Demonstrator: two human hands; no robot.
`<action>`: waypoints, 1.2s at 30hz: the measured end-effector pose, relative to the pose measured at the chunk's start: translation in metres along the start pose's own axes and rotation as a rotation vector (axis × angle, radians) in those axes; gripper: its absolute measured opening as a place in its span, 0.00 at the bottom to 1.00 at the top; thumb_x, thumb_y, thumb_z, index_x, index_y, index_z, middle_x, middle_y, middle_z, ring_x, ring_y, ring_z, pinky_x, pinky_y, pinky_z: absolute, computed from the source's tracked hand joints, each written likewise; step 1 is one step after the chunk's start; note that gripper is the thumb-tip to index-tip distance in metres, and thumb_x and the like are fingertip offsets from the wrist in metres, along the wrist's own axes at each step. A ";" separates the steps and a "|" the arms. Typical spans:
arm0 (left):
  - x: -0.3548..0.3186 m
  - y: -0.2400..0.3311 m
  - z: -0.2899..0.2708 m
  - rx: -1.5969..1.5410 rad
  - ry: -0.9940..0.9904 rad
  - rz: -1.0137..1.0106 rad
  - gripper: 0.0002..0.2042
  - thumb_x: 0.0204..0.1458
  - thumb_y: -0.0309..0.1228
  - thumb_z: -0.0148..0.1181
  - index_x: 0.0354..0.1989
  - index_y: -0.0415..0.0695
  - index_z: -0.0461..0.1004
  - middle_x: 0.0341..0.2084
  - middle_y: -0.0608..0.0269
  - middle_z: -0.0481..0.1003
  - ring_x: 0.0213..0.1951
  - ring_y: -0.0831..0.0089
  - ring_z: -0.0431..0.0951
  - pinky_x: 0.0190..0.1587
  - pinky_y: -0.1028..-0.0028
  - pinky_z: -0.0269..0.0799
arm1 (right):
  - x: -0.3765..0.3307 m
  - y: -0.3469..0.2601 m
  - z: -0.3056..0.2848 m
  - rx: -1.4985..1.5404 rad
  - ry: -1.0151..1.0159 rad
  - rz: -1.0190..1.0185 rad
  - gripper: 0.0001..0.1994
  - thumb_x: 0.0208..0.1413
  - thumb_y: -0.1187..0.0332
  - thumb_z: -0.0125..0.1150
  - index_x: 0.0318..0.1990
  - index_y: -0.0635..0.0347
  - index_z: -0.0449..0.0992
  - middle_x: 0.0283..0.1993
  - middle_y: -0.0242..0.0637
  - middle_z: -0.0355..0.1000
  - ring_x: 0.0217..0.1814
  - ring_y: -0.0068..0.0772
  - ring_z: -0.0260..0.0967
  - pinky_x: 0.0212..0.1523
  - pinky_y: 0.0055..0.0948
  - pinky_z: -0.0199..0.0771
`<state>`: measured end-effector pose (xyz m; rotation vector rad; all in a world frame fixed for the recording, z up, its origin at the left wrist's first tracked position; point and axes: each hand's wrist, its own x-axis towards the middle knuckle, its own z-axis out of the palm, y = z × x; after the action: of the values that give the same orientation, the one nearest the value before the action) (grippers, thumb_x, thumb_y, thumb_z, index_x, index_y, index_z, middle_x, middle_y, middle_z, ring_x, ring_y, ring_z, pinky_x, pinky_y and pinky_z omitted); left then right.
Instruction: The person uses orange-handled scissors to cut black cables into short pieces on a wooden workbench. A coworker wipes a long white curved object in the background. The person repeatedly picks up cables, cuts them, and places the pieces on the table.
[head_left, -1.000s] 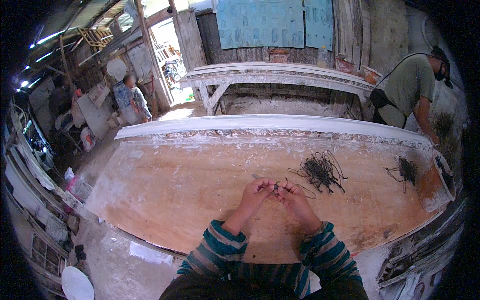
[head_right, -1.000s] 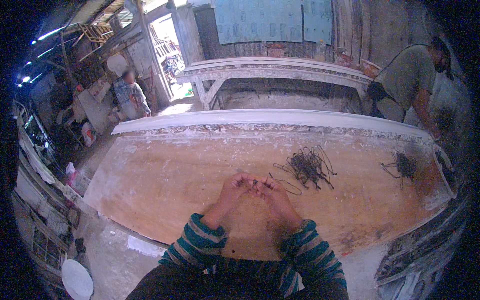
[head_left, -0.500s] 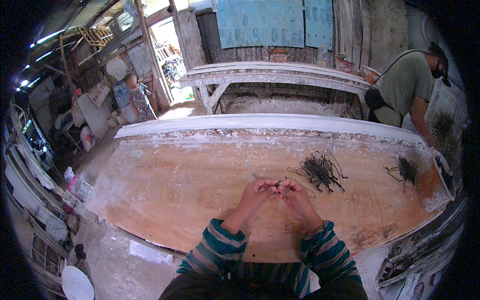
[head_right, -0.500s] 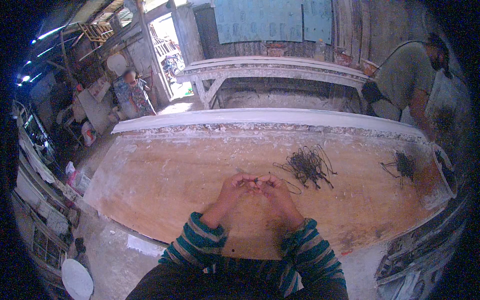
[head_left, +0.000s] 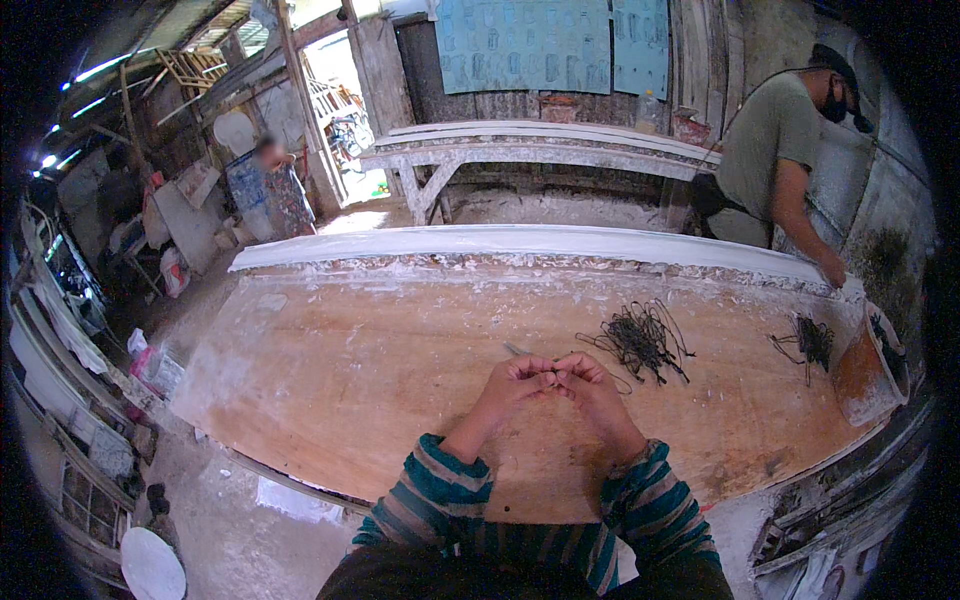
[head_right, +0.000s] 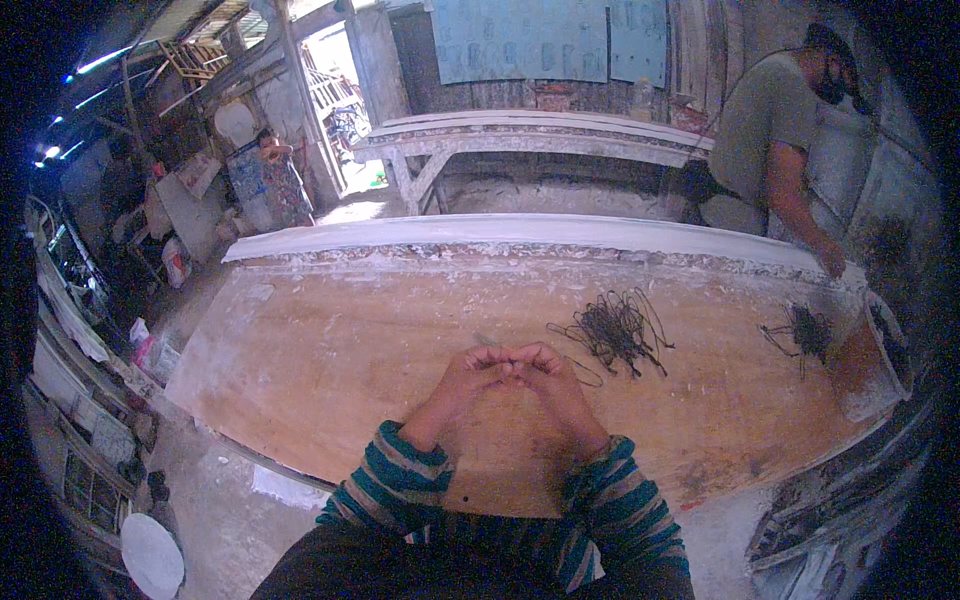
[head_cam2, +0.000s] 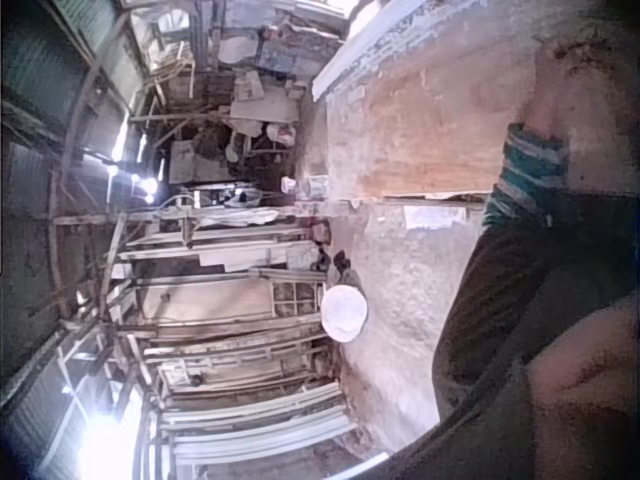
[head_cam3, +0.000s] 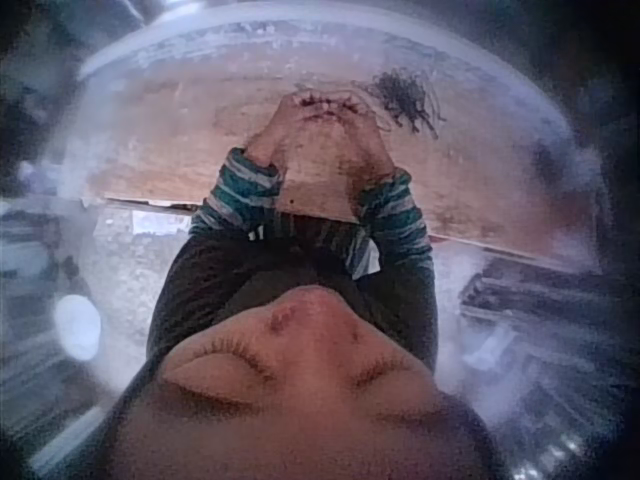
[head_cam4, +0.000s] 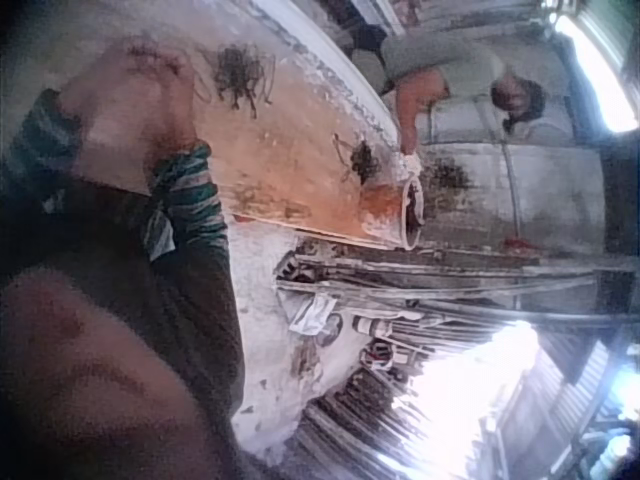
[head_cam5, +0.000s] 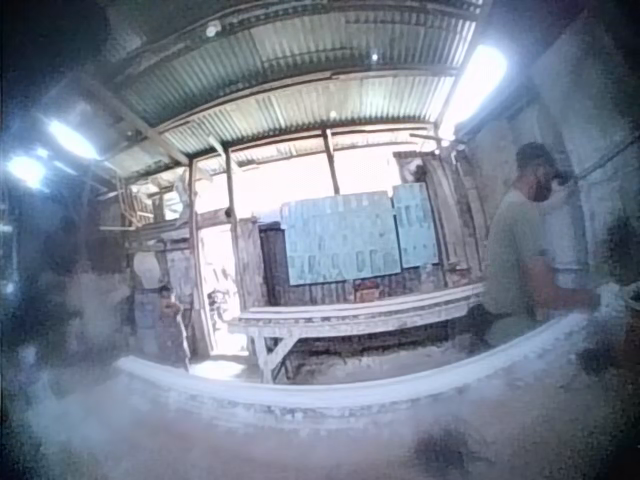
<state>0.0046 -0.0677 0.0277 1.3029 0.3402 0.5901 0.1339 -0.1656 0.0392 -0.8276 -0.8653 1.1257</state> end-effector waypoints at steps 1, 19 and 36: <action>0.001 0.000 -0.001 0.005 0.000 0.009 0.10 0.48 0.28 0.56 0.40 0.40 0.71 0.31 0.68 0.74 0.31 0.81 0.72 0.31 0.82 0.67 | 0.001 -0.001 0.001 0.000 0.006 0.012 0.05 0.53 0.75 0.50 0.37 0.60 0.70 0.33 0.30 0.69 0.35 0.20 0.65 0.38 0.20 0.65; -0.007 0.015 -0.006 0.046 -0.341 -0.006 0.09 0.53 0.37 0.50 0.31 0.44 0.67 0.26 0.69 0.69 0.29 0.80 0.69 0.32 0.79 0.68 | -0.002 -0.010 0.003 0.258 -0.172 0.145 0.08 0.49 0.78 0.48 0.38 0.62 0.66 0.33 0.36 0.69 0.31 0.29 0.69 0.34 0.24 0.70; -0.006 -0.005 -0.004 -0.510 -0.423 -0.101 0.07 0.51 0.35 0.53 0.34 0.47 0.66 0.25 0.71 0.67 0.28 0.79 0.68 0.35 0.74 0.69 | -0.004 -0.014 0.001 0.357 -0.167 0.140 0.07 0.46 0.79 0.46 0.32 0.57 0.61 0.29 0.31 0.64 0.28 0.24 0.66 0.27 0.20 0.67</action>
<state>-0.0010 -0.0686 0.0217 0.8784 -0.0938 0.2759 0.1377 -0.1722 0.0516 -0.5085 -0.7207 1.4391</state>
